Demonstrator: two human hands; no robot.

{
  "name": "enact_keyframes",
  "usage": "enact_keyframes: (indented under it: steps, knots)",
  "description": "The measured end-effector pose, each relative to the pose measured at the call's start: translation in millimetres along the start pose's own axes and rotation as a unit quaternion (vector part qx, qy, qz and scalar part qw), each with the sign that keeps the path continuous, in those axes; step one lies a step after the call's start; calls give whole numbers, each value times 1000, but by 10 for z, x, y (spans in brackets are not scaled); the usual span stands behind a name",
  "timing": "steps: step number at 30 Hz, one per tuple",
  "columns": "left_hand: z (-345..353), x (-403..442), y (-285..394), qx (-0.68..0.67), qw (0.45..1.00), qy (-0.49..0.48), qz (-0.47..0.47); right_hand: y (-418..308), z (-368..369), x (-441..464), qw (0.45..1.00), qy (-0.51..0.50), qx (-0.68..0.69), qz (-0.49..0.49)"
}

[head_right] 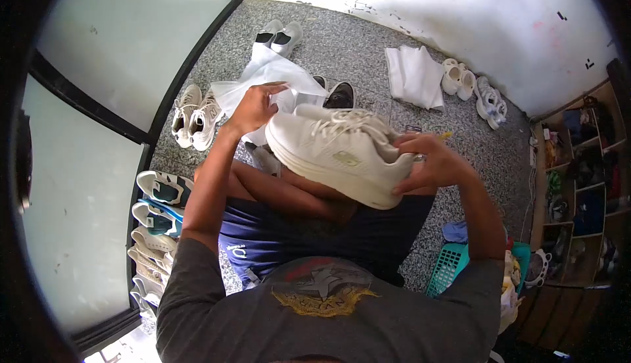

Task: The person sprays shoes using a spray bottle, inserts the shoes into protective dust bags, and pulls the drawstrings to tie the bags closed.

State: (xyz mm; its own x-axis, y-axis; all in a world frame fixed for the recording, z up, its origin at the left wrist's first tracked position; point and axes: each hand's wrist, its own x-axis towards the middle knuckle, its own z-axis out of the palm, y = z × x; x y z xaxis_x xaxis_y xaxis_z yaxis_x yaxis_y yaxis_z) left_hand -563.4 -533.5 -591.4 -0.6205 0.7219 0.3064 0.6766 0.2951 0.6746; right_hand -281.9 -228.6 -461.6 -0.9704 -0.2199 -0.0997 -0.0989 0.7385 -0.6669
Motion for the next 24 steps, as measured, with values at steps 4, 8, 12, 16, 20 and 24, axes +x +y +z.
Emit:
enact_keyframes:
  steps: [4, 8, 12, 16, 20, 24]
  knots:
    - [-203, -120, 229, -51, 993, -101, 32, -12, 242, 6, 1000, 20, -4, -1]
    - [-286, -246, 486, -6, 989, -143, 41, -204, 368, -24, 986, 42, -161, 20]
    - [30, -199, 700, 58, 993, -97, 34, -530, 672, -81, 981, 74, -173, 41]
    - [193, -255, 1060, 60, 990, -107, 69, -548, 832, -116, 970, 61, -234, 20]
    - [233, -423, 1084, 54, 986, -97, 126, -323, 955, -137, 980, 79, -180, 27]
    - [335, -519, 1217, 15, 987, -99, 127, -232, 1236, -99, 975, 141, -168, 34]
